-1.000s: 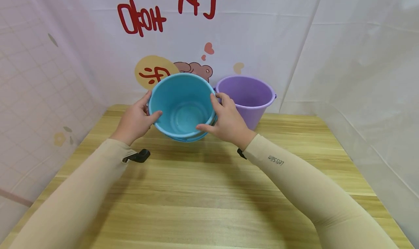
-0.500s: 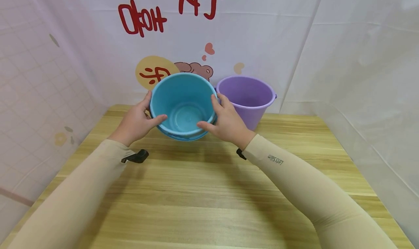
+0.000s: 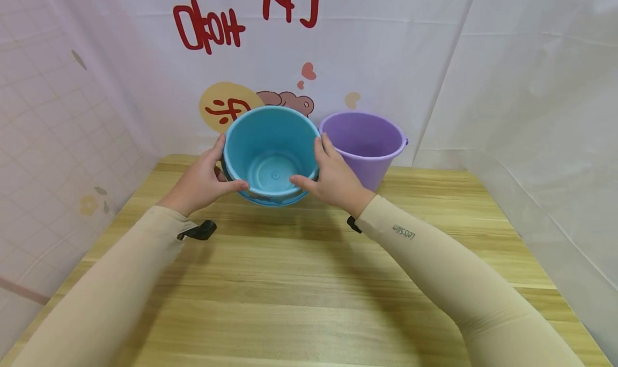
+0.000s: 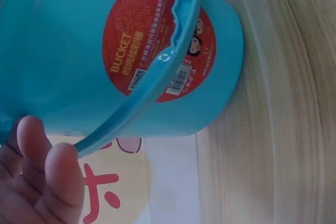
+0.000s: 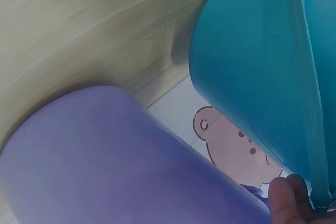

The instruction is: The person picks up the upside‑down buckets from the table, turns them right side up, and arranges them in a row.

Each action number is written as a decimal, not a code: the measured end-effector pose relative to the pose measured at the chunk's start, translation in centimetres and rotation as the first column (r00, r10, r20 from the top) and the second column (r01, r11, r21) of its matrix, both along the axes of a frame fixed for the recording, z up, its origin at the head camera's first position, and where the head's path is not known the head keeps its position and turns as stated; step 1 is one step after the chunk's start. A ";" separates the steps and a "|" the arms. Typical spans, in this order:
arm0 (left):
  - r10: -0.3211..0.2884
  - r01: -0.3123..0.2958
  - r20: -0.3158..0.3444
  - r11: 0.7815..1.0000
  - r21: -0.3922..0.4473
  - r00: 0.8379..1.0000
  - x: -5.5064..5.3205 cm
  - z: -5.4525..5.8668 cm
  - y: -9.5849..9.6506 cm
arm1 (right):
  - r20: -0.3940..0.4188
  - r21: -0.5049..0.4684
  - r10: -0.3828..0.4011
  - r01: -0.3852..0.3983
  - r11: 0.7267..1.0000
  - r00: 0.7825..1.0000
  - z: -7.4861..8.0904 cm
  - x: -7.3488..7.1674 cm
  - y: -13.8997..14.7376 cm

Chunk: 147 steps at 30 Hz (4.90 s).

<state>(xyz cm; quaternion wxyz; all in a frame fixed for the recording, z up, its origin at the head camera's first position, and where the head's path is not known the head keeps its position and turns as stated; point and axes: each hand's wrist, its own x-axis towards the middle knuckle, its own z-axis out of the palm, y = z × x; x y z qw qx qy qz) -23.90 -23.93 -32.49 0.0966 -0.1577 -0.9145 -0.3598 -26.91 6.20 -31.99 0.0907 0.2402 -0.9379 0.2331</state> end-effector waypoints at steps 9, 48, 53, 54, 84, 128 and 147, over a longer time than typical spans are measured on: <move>0.038 -0.042 -0.053 0.997 -0.071 0.998 0.2 -0.2 0.0 | 0.014 0.011 -0.009 0.008 1.000 1.000 0.2 0.0 -0.2; 0.186 -0.187 -0.027 0.981 -0.052 0.982 -0.3 -1.1 2.3 | -0.438 0.021 -0.083 0.102 0.995 0.895 -1.6 0.9 -3.2; 0.213 -0.212 0.000 0.975 -0.060 0.977 -0.4 -0.9 2.5 | -0.422 0.017 -0.111 0.131 0.991 0.900 -1.6 0.6 -3.4; 0.215 -0.214 0.005 0.975 -0.061 0.977 -0.4 -0.9 2.5 | -0.413 0.012 -0.117 0.134 0.991 0.903 -1.5 0.6 -3.5; 0.243 -0.240 0.118 0.970 -0.036 0.963 -2.0 -0.5 2.4 | -0.287 0.031 -0.198 0.216 0.976 0.937 -0.2 -0.6 -4.8; 0.242 -0.250 0.122 0.967 0.055 0.963 -3.2 -0.6 3.5 | 0.122 -0.043 -0.249 0.256 0.966 0.961 0.6 -1.7 -4.6; 0.267 -0.271 0.120 0.962 0.018 0.956 -3.1 -0.4 3.9 | 0.135 -0.067 -0.249 0.260 0.963 0.959 0.4 -1.9 -4.4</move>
